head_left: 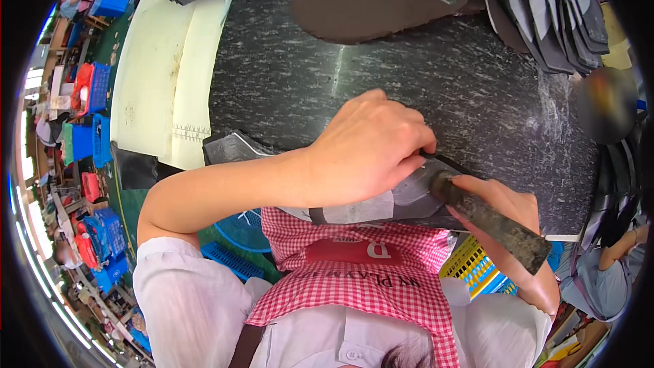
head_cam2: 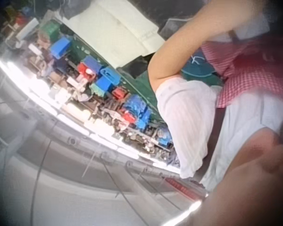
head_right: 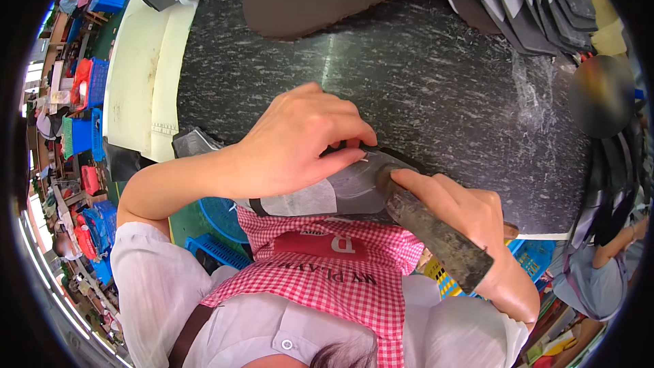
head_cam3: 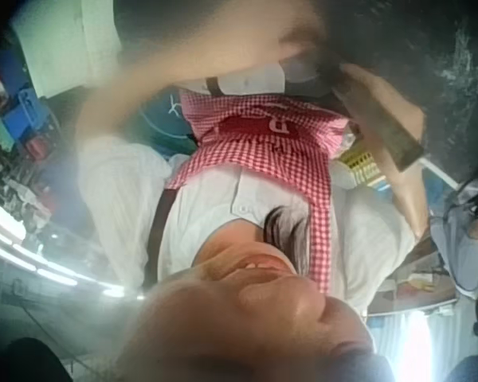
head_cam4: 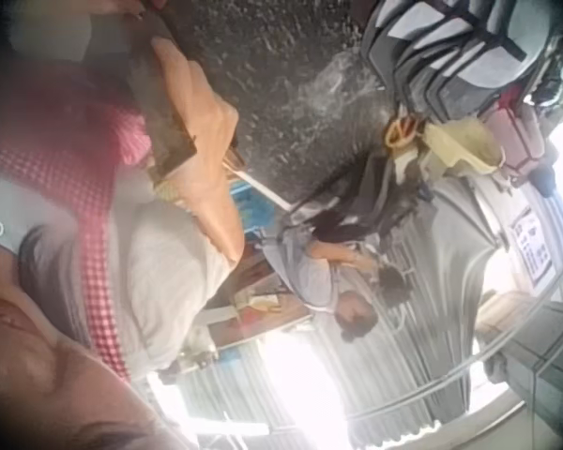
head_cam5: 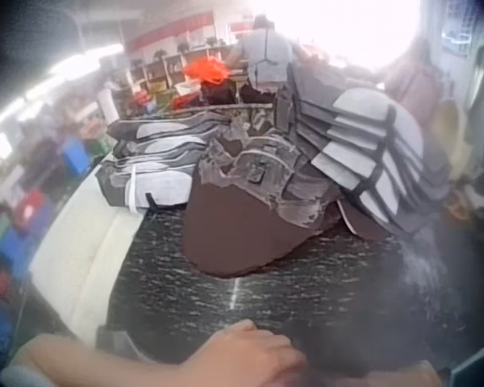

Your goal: Assembling shoe upper components by hammering edges and applying reinforcement strips.

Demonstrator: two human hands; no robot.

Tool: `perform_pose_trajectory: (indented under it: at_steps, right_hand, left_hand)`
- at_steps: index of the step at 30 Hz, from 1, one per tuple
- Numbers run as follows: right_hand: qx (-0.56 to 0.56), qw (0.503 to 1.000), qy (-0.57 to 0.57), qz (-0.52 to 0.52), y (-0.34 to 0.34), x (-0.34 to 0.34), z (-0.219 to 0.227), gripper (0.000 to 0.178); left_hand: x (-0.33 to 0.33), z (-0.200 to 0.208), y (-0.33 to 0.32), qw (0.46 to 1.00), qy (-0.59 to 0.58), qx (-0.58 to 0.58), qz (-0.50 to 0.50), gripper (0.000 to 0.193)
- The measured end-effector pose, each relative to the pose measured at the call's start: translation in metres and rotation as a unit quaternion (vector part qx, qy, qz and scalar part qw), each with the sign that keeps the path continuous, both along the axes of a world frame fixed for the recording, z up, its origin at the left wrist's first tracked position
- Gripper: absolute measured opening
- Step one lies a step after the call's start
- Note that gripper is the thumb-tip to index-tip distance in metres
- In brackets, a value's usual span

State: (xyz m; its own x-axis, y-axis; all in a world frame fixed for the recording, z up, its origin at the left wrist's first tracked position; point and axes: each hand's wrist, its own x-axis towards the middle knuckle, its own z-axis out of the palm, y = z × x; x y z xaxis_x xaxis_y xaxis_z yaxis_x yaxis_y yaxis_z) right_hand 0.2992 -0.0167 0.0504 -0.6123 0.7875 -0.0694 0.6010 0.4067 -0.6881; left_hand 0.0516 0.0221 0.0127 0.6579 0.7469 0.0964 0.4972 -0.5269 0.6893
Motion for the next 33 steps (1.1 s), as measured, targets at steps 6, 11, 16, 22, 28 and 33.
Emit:
perform_pose_trajectory:
  at_steps: [6,11,16,22,28,33]
  right_hand:
    - [-0.002,0.998,-0.020,-0.063,0.009,-0.008,0.017,0.036]
    - [-0.032,0.997,-0.023,-0.061,0.020,-0.015,0.009,0.031]
    - [-0.016,0.999,-0.013,-0.045,0.021,-0.018,0.009,0.031]
    - [-0.037,0.999,-0.016,-0.009,0.029,-0.022,0.008,0.030]
    - [-0.012,1.000,0.009,0.004,0.027,-0.028,0.007,0.031]
    - [0.087,0.988,-0.072,0.108,0.026,-0.035,0.006,0.037]
  left_hand:
    - [0.004,-0.005,-0.007,0.994,0.001,0.108,-0.030,0.019]
    - [-0.005,-0.007,-0.012,0.989,0.025,0.143,-0.033,0.022]
    - [-0.012,-0.002,-0.023,0.990,-0.012,0.144,-0.003,0.024]
    - [-0.005,0.008,-0.030,0.965,0.098,0.232,-0.074,0.023]
    - [-0.026,0.001,-0.026,0.988,-0.064,0.143,0.010,0.022]
    - [-0.027,0.001,-0.039,0.991,0.007,0.133,-0.030,0.020]
